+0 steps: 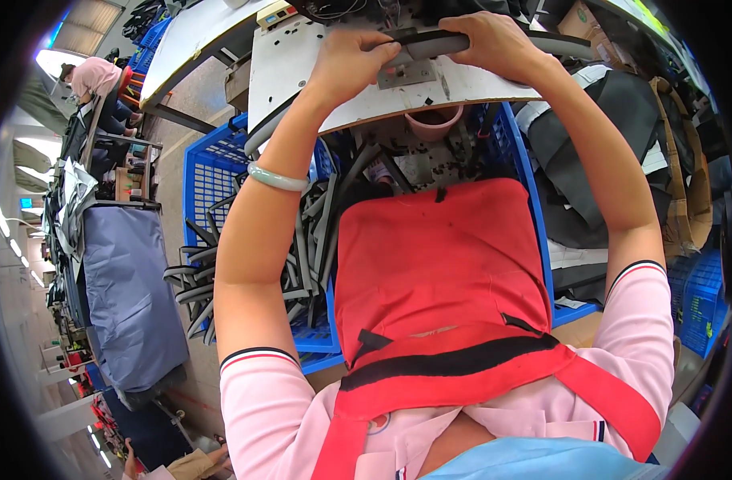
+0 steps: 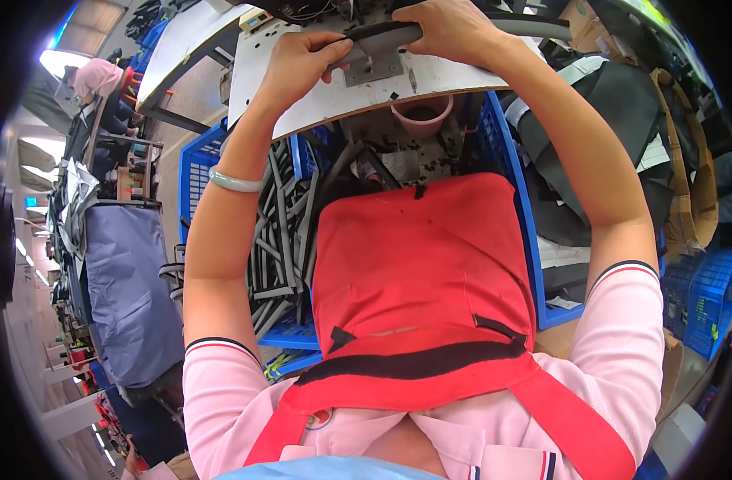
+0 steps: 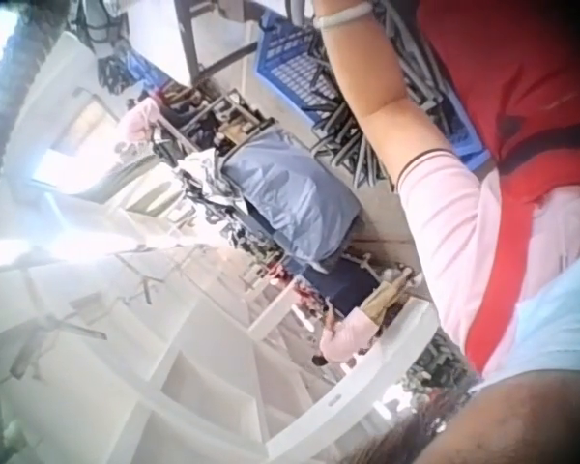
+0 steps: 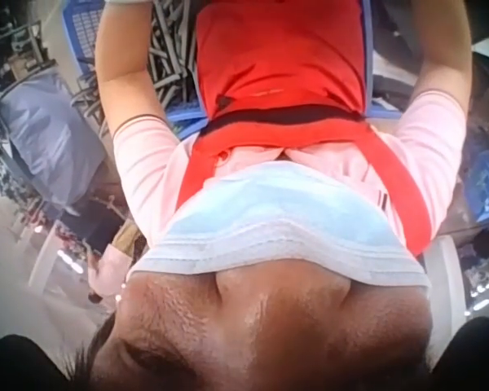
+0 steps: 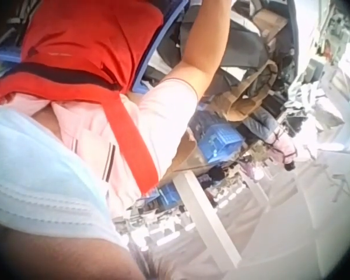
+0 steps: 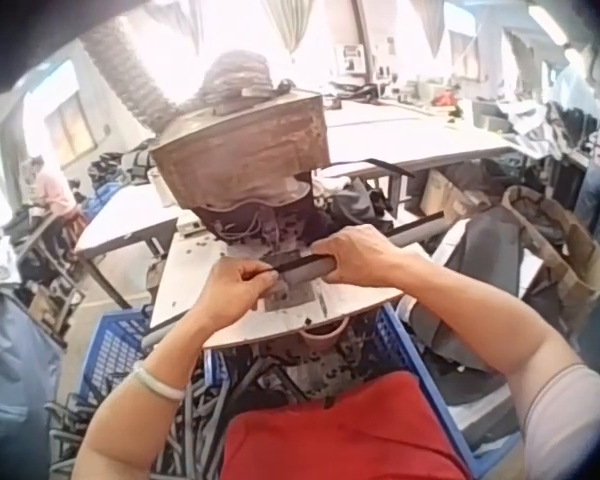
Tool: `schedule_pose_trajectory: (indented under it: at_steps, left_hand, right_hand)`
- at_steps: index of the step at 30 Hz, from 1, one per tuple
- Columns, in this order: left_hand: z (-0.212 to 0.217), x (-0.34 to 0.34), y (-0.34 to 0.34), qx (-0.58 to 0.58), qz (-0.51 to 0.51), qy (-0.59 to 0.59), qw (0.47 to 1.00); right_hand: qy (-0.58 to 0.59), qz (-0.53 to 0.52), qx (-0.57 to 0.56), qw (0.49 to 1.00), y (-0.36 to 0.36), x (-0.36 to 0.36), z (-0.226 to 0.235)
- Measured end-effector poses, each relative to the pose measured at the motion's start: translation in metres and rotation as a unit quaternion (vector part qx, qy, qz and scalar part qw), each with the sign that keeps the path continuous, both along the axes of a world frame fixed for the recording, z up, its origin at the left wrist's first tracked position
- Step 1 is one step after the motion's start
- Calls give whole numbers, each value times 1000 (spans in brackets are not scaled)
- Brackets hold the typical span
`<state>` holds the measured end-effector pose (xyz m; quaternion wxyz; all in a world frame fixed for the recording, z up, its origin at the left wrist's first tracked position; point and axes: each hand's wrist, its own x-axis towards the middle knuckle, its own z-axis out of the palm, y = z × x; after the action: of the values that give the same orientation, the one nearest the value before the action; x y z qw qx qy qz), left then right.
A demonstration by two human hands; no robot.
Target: Feeding long foam strips into an industrial machine and trimming them with scissors at a factory workstation.
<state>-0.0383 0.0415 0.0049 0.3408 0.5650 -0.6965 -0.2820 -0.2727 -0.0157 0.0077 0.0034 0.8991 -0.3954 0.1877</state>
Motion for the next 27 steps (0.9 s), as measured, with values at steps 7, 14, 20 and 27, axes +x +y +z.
schedule_pose_trajectory:
  at_steps: [7,14,20,27]
  left_hand:
    - [-4,4,-17,16,9,18,1000]
    - [-7,11,-31,-2,-2,48,999]
    - [-15,19,-44,-1,-17,77,997]
    - [22,14,-6,-46,1,-149,988]
  right_hand:
    - [76,9,62,995,-8,7,21]
    - [37,19,21,999,-15,11,24]
    - [30,-27,122,992,-25,17,31]
    - [-54,-1,-68,996,8,-15,-26]
